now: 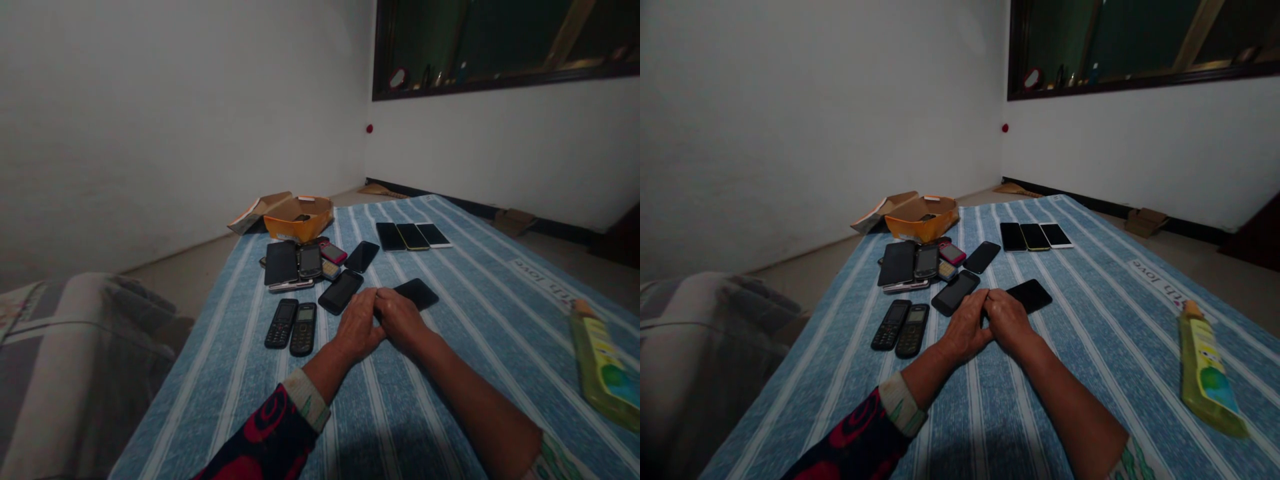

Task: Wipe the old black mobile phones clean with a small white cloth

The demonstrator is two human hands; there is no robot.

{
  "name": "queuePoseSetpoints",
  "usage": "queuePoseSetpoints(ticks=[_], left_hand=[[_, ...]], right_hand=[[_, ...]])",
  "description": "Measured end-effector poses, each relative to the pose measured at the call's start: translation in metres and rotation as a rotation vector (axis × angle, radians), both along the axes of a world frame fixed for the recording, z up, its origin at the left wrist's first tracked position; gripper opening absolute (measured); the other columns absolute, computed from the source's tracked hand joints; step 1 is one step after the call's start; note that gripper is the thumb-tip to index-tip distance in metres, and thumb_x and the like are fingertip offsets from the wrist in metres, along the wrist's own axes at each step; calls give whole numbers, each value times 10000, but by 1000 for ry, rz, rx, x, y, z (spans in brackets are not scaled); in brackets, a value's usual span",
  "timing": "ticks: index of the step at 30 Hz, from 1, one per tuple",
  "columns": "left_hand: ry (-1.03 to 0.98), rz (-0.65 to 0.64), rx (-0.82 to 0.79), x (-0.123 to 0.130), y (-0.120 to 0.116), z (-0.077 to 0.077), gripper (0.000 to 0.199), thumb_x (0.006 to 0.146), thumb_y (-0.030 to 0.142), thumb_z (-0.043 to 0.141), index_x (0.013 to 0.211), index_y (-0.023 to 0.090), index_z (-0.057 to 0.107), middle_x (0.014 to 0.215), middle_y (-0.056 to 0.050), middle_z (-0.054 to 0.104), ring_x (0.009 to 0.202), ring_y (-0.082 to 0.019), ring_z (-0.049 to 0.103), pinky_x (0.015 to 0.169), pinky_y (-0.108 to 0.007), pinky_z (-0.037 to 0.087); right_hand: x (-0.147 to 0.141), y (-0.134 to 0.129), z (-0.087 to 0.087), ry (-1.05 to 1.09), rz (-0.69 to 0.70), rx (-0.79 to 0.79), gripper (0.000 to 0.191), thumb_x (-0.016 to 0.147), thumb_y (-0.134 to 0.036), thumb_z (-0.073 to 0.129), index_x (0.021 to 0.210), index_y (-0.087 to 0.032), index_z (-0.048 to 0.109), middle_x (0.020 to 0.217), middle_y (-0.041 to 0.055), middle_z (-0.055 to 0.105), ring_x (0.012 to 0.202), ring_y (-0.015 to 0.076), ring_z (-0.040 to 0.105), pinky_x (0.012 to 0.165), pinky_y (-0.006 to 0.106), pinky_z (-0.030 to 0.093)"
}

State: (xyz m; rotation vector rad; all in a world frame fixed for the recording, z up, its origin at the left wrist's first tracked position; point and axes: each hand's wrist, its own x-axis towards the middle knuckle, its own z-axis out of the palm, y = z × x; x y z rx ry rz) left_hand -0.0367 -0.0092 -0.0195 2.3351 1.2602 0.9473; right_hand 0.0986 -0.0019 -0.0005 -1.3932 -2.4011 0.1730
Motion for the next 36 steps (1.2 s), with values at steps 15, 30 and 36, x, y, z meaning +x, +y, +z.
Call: queuePoseSetpoints(ticks=[15,30,36], left_hand=[[23,1,-6,0,1,-1,508,762,300,639,1212,181,437,1112,-97,572,1042,-291,541,927,-475,448],[98,34,-70,-1,-1,-4,714,722,307,708,1326,157,357,1296,-155,507,1215,-342,477,1020,-534,398],[106,13,-75,-2,-1,-4,727,739,337,689,1347,132,348,1335,-182,490,1229,-349,469,1025,-541,399]], right_hand=[[0,-1,-3,-12,-19,8,252,902,-125,454,997,-171,682,970,80,646,960,196,570,798,262,422],[39,16,0,-111,-263,-12,316,874,-68,430,1004,-190,690,1000,90,636,979,203,560,749,265,366],[45,21,-2,-157,-364,-24,324,877,-62,409,999,-170,689,1011,94,629,984,197,556,764,258,361]])
